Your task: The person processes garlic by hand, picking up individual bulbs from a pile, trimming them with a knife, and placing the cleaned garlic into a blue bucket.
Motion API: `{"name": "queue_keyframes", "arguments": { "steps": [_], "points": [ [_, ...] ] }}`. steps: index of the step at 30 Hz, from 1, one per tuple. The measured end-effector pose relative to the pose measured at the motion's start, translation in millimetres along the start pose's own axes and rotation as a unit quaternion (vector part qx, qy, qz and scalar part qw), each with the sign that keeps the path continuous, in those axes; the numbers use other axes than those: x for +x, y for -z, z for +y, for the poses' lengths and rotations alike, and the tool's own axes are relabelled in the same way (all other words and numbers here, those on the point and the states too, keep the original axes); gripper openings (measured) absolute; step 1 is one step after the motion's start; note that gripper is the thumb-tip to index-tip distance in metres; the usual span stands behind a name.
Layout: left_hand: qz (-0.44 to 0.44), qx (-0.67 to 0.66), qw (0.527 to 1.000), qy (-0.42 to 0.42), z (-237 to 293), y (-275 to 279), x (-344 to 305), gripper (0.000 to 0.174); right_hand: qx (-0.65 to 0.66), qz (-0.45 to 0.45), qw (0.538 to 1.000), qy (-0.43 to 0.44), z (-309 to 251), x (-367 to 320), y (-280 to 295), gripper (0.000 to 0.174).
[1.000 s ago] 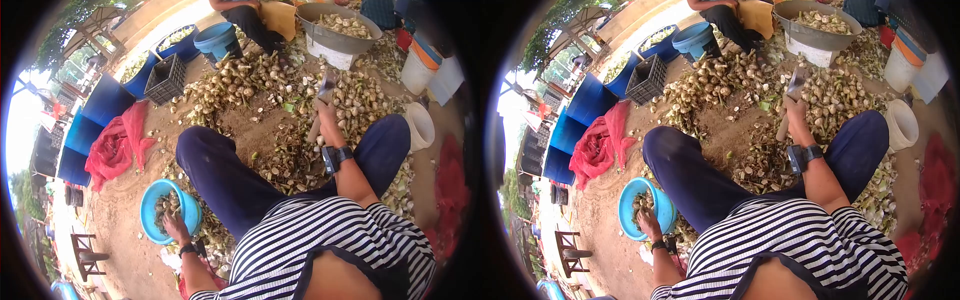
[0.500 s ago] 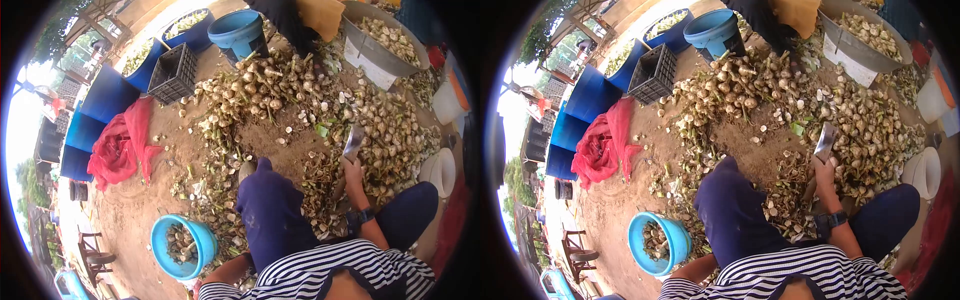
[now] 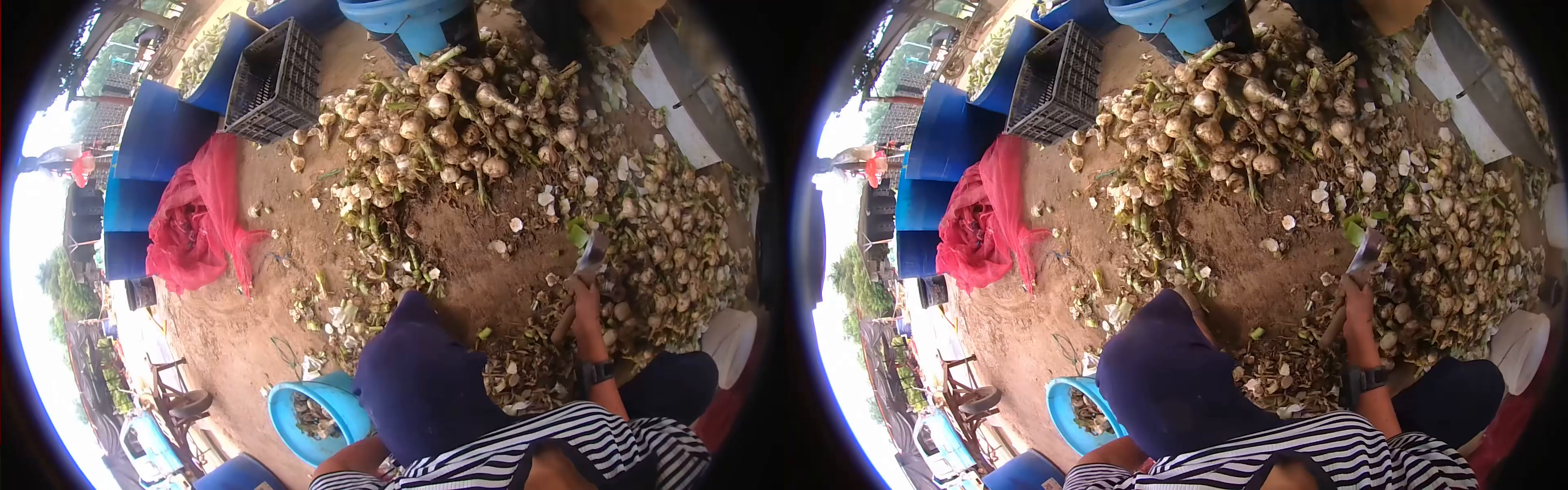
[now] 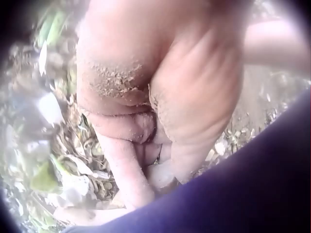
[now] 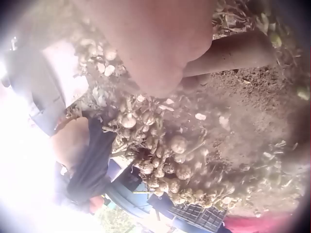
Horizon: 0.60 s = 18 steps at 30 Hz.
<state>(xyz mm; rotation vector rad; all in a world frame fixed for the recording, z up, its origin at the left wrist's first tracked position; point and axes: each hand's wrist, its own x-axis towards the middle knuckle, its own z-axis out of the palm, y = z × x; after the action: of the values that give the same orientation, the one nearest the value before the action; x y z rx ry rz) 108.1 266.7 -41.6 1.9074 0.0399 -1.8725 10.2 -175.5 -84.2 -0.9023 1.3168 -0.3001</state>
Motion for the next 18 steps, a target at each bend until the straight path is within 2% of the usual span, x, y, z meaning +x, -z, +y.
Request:
{"name": "queue_keyframes", "arguments": {
  "steps": [4,8,11,12,13,14,15,16,17,18],
  "points": [
    [-0.029,0.05,0.998,0.003,25.6,37.5,-10.2,0.028,0.043,0.056,0.997,-0.003,-6.3,-9.6,-12.7,0.018],
    [-0.105,0.127,0.986,0.001,38.7,84.2,-9.5,0.029,0.059,0.069,0.993,0.069,-0.4,-28.6,-10.3,0.021],
    [-0.169,0.253,0.953,0.007,75.3,141.5,-3.1,0.029,0.039,0.107,0.987,0.115,6.7,-38.5,-4.8,0.023],
    [-0.101,0.338,0.935,-0.038,101.3,163.6,-2.6,0.029,0.018,0.128,0.984,0.125,23.4,-33.5,6.4,0.024],
    [0.055,0.49,0.862,-0.119,130.3,188.5,6.0,0.034,-0.009,0.146,0.98,0.136,33.5,-37.6,16.8,0.024],
    [0.194,0.468,0.829,-0.236,164.4,202.8,3.0,0.038,-0.045,0.155,0.981,0.111,27.9,-50.7,21.0,0.024],
    [0.275,0.473,0.781,-0.3,200.2,218.1,18.9,0.045,-0.049,0.147,0.982,0.111,27.3,-57.5,23.8,0.023],
    [0.352,0.486,0.688,-0.407,236.4,226.6,22.6,0.058,-0.052,0.142,0.982,0.11,27.6,-62.4,29.3,0.022],
    [0.412,0.44,0.645,-0.471,272.8,229.4,38.5,0.067,-0.053,0.137,0.983,0.111,24.9,-65.7,32.2,0.021],
    [0.462,0.432,0.596,-0.495,304.3,228.6,52.4,0.061,-0.062,0.144,0.978,0.136,19.0,-73.8,27.5,0.018]
  ]
}}
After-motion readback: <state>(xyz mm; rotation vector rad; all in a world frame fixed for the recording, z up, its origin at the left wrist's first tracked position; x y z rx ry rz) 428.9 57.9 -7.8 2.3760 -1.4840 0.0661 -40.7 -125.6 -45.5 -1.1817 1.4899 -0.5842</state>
